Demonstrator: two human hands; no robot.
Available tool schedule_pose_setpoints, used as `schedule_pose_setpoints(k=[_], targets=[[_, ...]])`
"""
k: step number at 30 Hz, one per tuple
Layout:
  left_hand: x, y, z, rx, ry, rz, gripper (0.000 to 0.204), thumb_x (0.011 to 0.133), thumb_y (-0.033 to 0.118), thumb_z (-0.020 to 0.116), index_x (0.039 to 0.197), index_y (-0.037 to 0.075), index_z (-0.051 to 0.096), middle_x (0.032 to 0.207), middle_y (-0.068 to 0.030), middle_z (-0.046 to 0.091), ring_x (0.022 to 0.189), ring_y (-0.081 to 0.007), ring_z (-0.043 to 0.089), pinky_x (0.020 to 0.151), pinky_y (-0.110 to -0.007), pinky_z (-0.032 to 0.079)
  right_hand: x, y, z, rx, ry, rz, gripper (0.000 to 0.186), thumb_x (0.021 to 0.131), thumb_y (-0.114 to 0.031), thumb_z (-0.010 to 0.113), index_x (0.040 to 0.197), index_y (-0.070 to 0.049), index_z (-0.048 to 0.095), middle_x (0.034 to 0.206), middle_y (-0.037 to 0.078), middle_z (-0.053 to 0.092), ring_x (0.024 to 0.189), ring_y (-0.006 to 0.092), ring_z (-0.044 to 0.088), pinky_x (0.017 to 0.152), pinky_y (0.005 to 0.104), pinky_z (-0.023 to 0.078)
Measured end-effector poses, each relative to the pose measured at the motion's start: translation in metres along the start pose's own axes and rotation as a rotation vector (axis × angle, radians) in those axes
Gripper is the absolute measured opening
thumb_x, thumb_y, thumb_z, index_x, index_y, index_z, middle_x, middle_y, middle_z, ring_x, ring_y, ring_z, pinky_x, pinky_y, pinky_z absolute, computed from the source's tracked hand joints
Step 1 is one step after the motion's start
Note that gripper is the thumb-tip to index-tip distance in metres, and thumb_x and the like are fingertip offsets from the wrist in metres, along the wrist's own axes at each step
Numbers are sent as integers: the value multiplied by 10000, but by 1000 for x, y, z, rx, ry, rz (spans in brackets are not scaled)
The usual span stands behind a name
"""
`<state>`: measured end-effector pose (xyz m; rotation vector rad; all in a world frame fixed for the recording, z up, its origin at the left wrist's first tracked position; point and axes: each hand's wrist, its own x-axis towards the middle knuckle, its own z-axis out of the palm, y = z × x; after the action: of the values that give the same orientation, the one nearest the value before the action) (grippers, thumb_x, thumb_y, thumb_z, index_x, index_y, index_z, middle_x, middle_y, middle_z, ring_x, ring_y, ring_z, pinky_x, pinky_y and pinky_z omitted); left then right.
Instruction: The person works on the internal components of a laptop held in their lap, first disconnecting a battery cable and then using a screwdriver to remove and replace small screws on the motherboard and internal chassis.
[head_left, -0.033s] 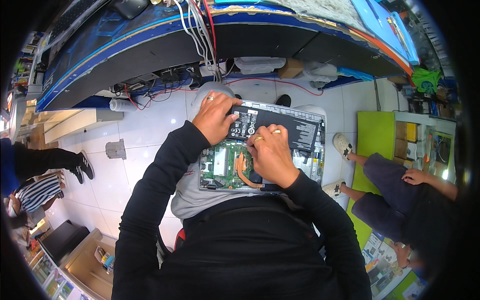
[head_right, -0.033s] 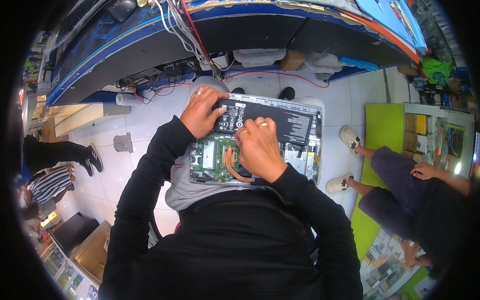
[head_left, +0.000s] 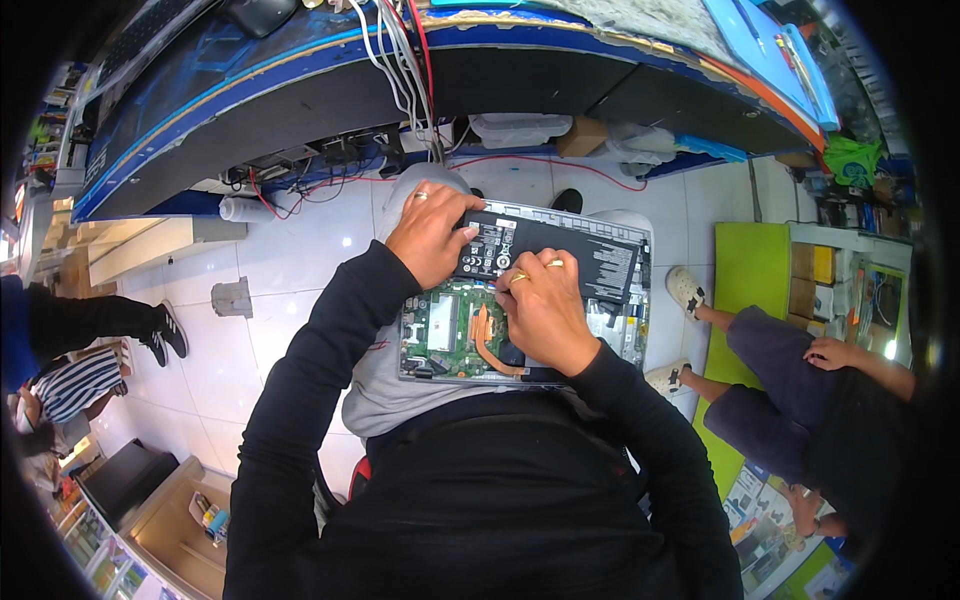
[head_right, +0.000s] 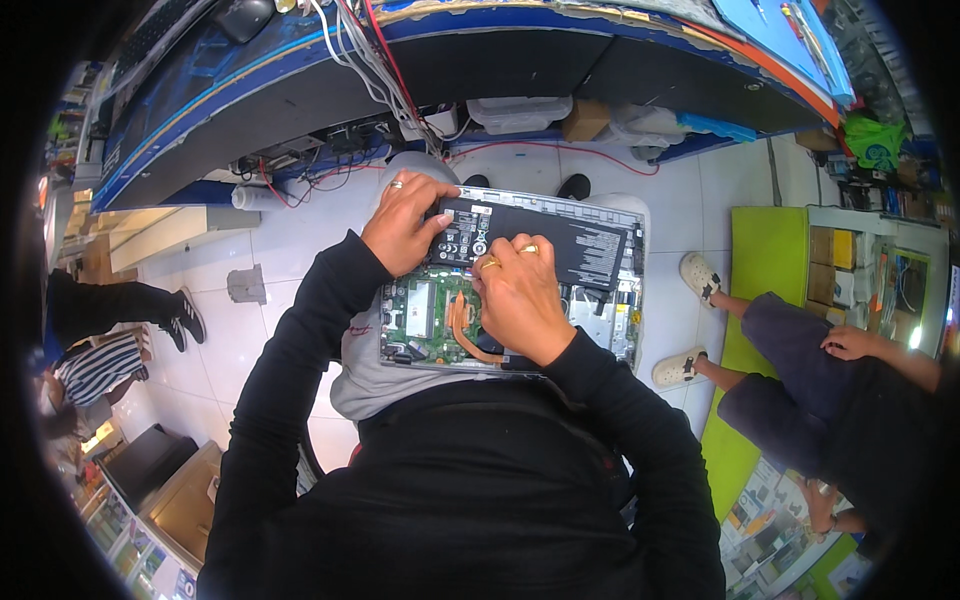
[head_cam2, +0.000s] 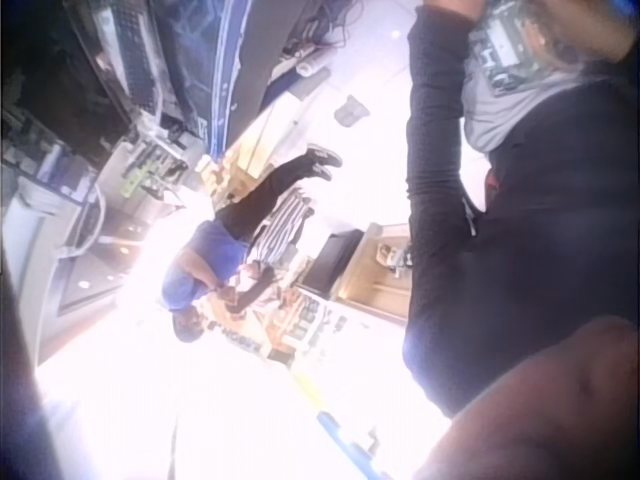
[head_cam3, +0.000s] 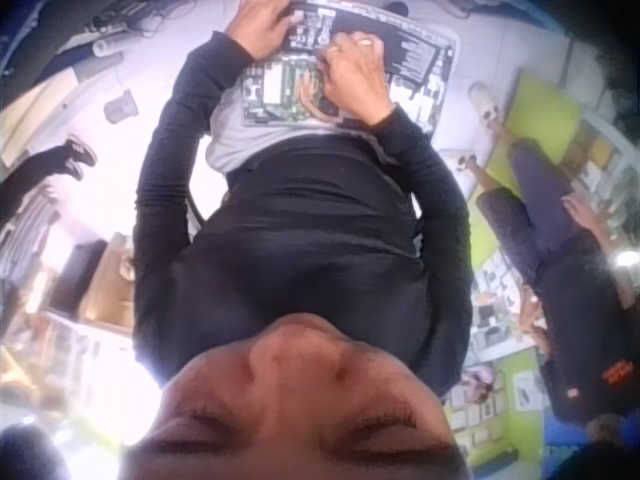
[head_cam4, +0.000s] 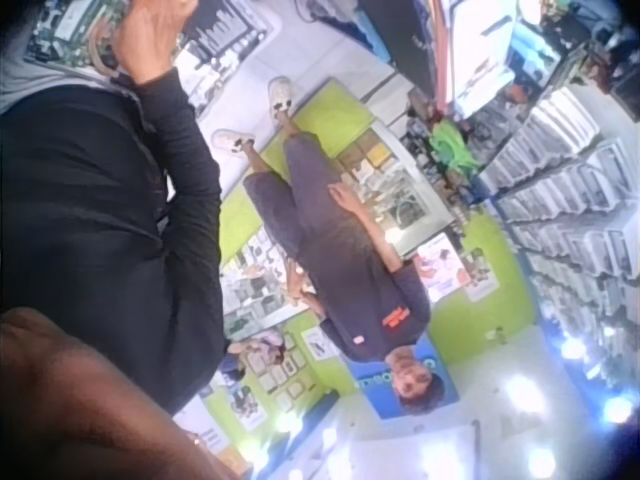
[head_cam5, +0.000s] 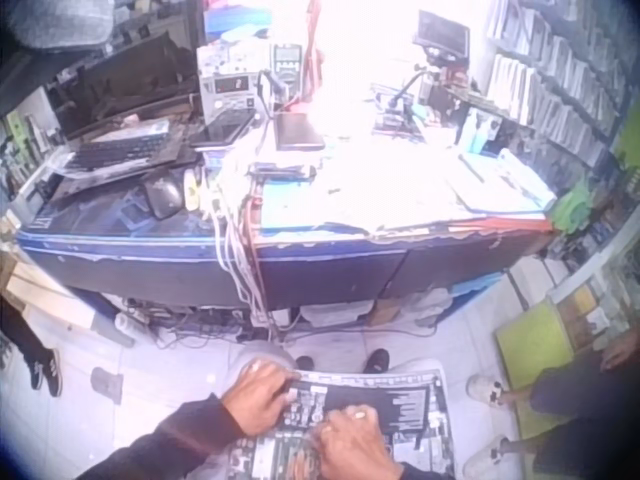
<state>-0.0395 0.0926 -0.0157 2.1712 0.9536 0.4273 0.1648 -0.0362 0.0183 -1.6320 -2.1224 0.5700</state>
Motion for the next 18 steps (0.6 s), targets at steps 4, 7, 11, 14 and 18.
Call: schedule_pose_setpoints(k=[4,7,11,14,18], targets=[[1,1,-1,-58,-13,-24,289,1009,114,692,1291,56,669,1268,-144,671,1322,-373,581,1294,-595,239,-3,1,2,0,31,-2,118,828,-46,812,941,-63,783,959,69,649,1007,316,592,1013,486,394],[2,0,1,-75,-8,-64,270,1027,153,678,1279,59,670,1273,-142,675,1307,-364,596,1298,-606,223,-3,-2,4,-14,45,-21,124,830,-50,813,950,-65,789,958,66,648,996,315,594,1011,488,394],[4,15,5,-54,36,-65,268,1024,156,697,1273,59,679,1192,-137,700,1218,-343,637,1314,-594,186,-5,-3,6,-20,75,-30,120,832,-46,809,947,-70,788,957,61,646,981,314,597,1011,490,392],[8,18,3,-58,-47,-153,271,1024,184,709,1267,67,683,1117,-133,706,1195,-323,651,1327,-603,149,-6,-3,8,-24,80,-22,109,834,-44,805,935,-72,778,943,58,637,975,308,597,1012,491,388],[8,15,5,-151,-64,-174,253,1029,185,699,1256,73,686,1028,-116,704,1154,-312,672,1332,-607,133,-4,-6,7,-42,81,-20,97,834,-32,796,914,-77,764,921,54,622,958,300,594,1001,488,384]])
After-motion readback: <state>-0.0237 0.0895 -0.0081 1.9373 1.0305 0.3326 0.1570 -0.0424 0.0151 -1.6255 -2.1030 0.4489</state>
